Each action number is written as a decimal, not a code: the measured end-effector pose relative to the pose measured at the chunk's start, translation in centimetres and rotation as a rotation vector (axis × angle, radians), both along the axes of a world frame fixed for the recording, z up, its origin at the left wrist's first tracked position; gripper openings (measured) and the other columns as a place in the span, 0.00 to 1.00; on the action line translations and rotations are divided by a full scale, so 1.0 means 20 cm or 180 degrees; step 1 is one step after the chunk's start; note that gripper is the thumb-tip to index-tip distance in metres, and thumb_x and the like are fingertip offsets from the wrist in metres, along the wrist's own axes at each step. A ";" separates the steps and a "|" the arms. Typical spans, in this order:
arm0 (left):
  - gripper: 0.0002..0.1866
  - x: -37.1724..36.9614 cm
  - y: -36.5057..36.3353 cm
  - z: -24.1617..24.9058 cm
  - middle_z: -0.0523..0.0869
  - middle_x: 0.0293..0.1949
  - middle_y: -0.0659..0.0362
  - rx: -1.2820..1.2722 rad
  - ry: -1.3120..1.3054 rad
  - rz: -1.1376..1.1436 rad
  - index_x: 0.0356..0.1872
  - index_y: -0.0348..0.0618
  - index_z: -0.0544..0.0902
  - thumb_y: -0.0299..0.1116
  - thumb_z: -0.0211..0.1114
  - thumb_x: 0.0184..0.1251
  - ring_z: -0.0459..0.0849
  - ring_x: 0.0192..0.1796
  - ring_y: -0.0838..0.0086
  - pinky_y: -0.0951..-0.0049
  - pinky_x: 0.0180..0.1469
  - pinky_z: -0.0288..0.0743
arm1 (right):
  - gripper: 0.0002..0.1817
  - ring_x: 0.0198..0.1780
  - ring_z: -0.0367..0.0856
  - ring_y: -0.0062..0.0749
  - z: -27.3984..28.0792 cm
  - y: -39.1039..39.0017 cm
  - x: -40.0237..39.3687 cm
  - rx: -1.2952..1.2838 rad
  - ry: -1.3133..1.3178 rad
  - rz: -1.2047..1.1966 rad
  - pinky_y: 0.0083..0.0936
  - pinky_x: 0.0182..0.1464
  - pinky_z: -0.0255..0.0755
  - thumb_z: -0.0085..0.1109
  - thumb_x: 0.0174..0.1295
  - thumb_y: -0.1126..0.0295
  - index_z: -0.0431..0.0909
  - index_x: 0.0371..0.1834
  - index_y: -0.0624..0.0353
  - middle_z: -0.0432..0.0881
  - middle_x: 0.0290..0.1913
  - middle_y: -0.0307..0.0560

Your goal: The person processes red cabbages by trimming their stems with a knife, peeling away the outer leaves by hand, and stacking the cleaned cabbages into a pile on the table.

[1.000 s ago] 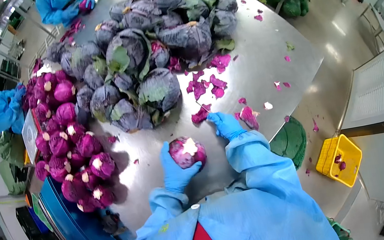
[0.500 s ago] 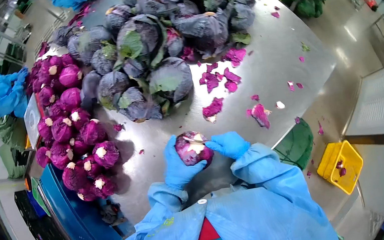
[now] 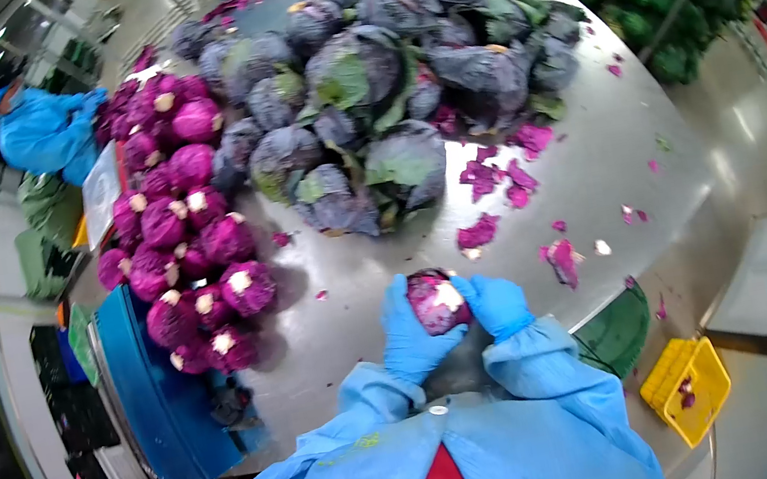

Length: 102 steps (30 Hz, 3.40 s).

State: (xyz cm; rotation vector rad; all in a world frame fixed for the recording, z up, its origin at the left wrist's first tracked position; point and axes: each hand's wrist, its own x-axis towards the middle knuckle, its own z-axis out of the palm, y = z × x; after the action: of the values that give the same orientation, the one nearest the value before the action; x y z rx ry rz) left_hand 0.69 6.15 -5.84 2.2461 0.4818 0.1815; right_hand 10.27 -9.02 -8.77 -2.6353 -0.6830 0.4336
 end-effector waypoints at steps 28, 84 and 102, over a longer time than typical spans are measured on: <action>0.63 0.01 0.07 0.03 0.64 0.63 0.42 0.0077 0.0101 -0.0321 0.70 0.37 0.53 0.51 0.82 0.33 0.64 0.65 0.47 0.51 0.67 0.60 | 0.29 0.50 0.80 0.26 0.06 0.01 0.42 0.1286 0.2780 0.0708 0.26 0.56 0.72 0.67 0.59 0.63 0.73 0.65 0.54 0.83 0.52 0.46; 0.62 -0.04 0.23 0.04 0.68 0.59 0.39 -0.0032 0.0283 -0.0318 0.65 0.30 0.60 0.56 0.82 0.30 0.67 0.62 0.46 0.53 0.65 0.63 | 0.31 0.39 0.76 0.22 0.18 -0.05 -0.04 0.1796 0.1665 -0.1014 0.21 0.46 0.73 0.68 0.57 0.61 0.73 0.65 0.50 0.80 0.47 0.41; 0.63 -0.01 0.24 0.08 0.67 0.62 0.42 0.0183 0.0191 -0.0751 0.67 0.31 0.59 0.55 0.83 0.29 0.68 0.62 0.49 0.56 0.64 0.66 | 0.11 0.34 0.82 0.54 -0.23 -0.01 0.24 -0.0048 -0.0715 -0.0534 0.47 0.34 0.75 0.51 0.63 0.55 0.78 0.37 0.48 0.80 0.32 0.52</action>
State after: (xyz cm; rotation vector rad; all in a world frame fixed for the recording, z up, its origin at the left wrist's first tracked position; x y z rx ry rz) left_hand 0.56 10.86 -4.34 2.3483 0.2421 0.0062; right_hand 15.07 -9.18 -13.40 -2.7537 -0.5194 0.0956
